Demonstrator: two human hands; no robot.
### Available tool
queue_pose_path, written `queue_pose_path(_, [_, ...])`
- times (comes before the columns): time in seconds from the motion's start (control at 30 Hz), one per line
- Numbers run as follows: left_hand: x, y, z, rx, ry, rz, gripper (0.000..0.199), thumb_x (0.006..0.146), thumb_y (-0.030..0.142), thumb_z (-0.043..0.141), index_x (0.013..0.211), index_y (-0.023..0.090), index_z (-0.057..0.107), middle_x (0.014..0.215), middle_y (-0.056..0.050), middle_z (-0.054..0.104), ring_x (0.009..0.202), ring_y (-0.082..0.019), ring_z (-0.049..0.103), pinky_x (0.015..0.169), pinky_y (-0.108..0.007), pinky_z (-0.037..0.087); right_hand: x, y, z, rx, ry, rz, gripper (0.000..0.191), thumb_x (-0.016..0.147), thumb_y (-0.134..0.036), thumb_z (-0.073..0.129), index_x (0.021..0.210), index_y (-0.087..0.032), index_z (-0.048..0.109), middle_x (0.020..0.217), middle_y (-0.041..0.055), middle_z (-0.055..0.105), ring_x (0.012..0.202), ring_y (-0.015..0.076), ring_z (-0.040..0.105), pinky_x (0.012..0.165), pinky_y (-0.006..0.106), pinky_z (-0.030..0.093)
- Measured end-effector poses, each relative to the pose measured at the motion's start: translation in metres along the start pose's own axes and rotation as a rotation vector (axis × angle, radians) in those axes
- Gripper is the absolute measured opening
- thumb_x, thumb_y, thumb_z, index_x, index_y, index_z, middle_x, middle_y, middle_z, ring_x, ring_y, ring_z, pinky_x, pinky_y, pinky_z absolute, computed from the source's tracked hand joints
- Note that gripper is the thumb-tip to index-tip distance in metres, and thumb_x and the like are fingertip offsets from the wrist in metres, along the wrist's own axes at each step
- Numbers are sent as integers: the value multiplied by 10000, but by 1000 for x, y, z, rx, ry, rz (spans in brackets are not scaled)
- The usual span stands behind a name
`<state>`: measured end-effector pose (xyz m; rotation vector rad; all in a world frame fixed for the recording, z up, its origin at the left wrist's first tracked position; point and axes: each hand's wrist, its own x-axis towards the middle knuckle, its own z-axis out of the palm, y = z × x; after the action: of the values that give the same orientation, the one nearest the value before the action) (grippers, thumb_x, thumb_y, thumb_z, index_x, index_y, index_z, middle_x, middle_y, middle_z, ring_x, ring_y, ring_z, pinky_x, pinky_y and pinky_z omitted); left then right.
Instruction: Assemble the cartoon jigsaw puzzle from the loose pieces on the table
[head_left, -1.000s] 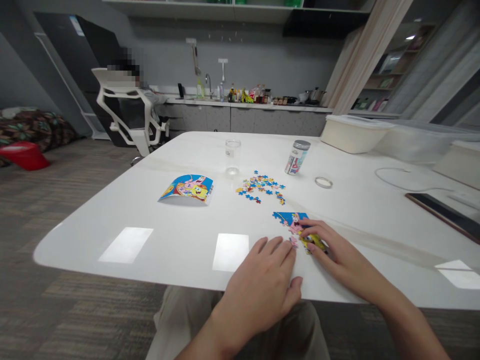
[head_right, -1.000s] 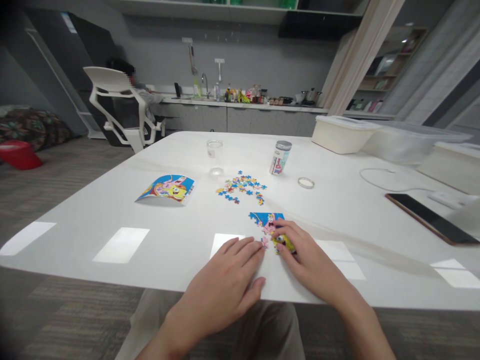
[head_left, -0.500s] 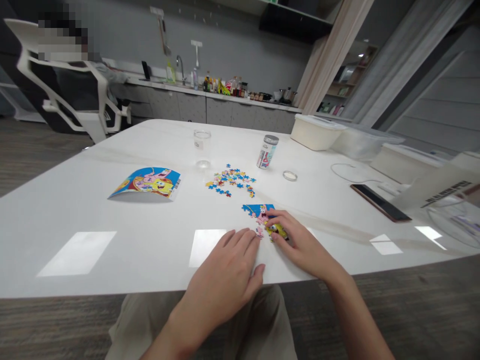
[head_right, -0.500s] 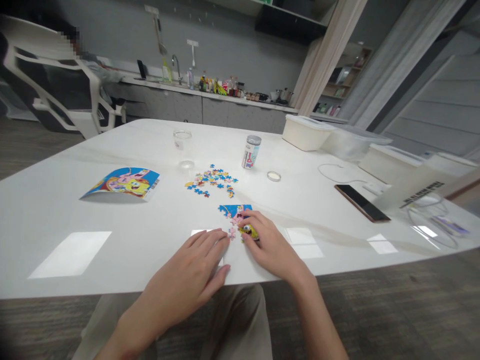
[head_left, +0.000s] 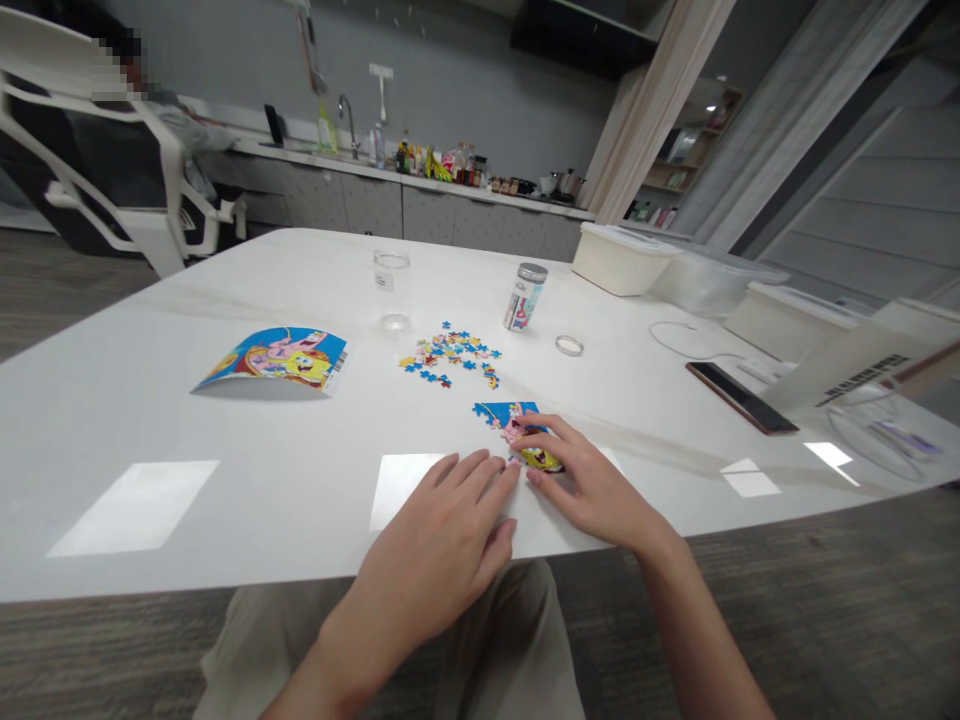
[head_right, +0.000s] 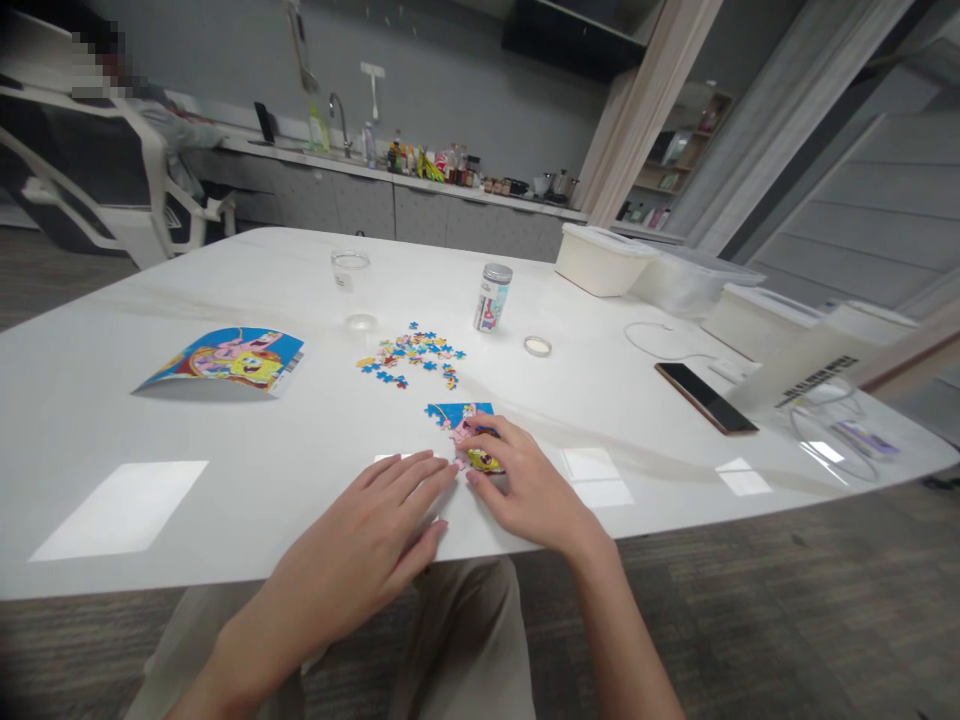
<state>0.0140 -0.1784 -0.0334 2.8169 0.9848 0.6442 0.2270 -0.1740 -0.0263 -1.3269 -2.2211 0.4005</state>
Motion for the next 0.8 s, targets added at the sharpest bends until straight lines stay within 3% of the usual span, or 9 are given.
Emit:
queue_pose_path(0.3, [-1,1,-1,35,14,-55,382,918,294,474,1265,136,486,1259,-135,573,1150,-269,544,979,-433,445,0,-3,-5,34,-36,-33,129,889,-168,522,941,-226,624,1377,101,487,1296,250,468,1092,458,378])
queue_pose_path(0.8, [-1,0,1,55,18,-28,400,920,294,480,1274,109,483,1298,-144,574,1215,-279,519,1019,-452,425,0,-1,-3,62,-17,-31,146,895,-142,495,968,-224,592,1355,99,510,1292,234,475,1089,451,383])
